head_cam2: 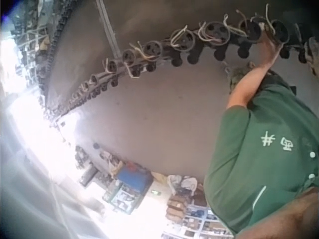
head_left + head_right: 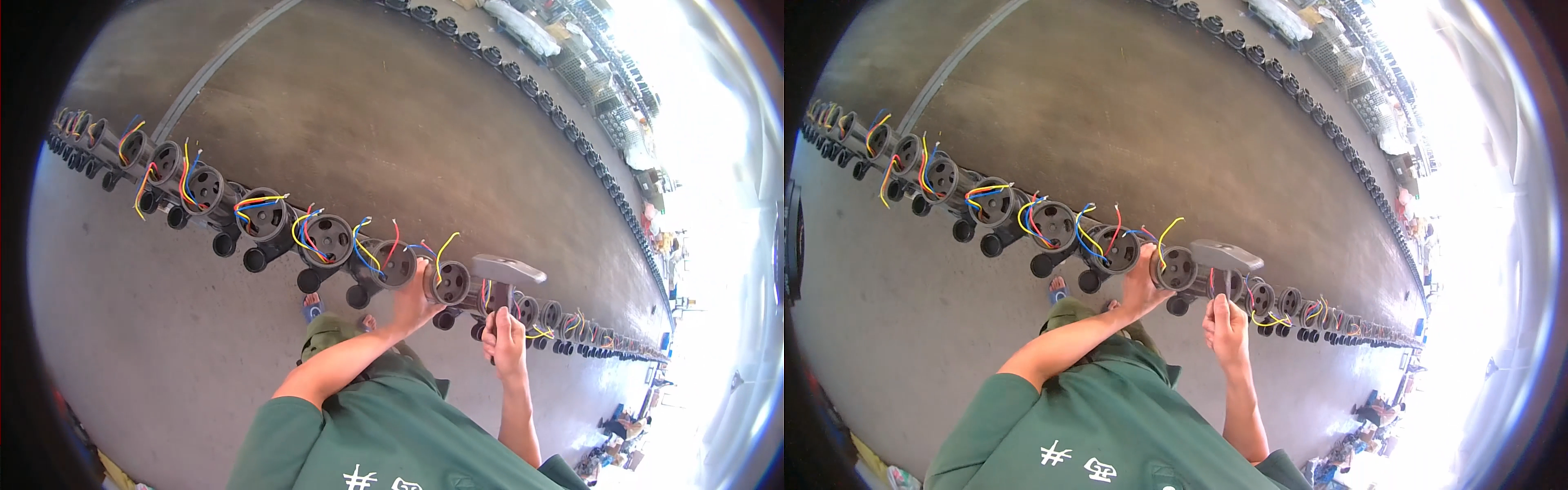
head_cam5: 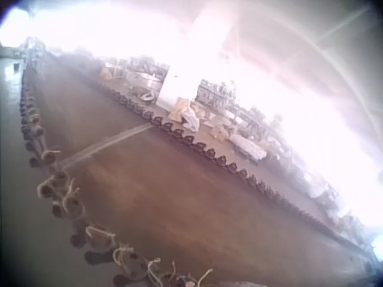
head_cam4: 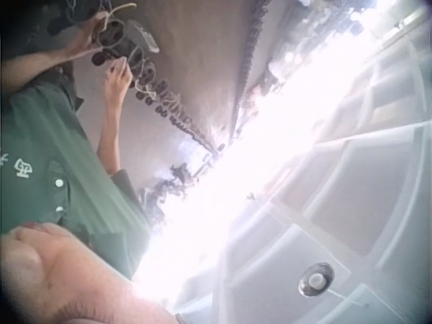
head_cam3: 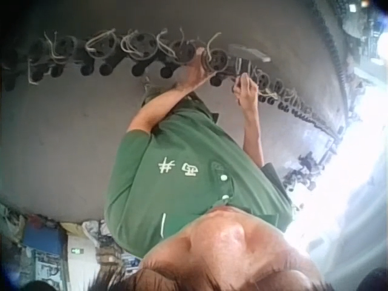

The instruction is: The person assembles electronic components by inserting internal pieces into cylindrical black housings and securing them using a handheld tool. They work down a long row of identical components, repeatedly inserting the parts and then pressing or hammering them into place with the tool.

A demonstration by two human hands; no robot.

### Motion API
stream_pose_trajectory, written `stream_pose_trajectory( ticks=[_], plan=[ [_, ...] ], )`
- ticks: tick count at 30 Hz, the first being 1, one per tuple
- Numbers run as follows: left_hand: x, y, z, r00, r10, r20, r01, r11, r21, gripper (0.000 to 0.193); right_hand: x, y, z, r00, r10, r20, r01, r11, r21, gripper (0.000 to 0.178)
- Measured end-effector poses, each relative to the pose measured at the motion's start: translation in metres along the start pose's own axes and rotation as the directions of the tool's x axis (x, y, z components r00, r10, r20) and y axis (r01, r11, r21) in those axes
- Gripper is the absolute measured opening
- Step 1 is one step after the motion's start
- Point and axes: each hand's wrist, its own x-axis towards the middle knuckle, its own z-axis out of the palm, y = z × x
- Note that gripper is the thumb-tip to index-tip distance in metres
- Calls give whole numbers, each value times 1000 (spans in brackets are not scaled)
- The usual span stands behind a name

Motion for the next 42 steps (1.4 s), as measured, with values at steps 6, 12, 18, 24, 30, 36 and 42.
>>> stream_pose_trajectory(
  ticks=[6,12,18,24,30,36,42],
  plan=[
    [-5,-10,8,1000,7,-13,-8,999,-53,98,17,119,16,989,96,-114,-123,959,-255,48],
    [6,-9,6,998,52,-47,-52,999,11,99,2,13,-1,996,91,5,-89,985,-151,47],
    [-4,-15,18,1000,28,11,-28,999,-44,98,30,131,-4,995,-103,-2,97,948,-303,50],
    [-3,10,21,998,-21,-55,24,998,50,91,35,61,-60,977,39,209,15,968,-250,55],
    [-79,3,73,940,-204,-273,267,940,214,73,-13,52,-140,931,-306,197,293,952,91,39],
    [-63,56,127,998,-54,-34,60,979,196,98,17,113,-169,976,-158,149,175,979,-109,45],
    [-45,44,136,997,-83,8,82,995,62,105,14,92,-184,962,-195,189,202,979,-15,41]
  ],
)
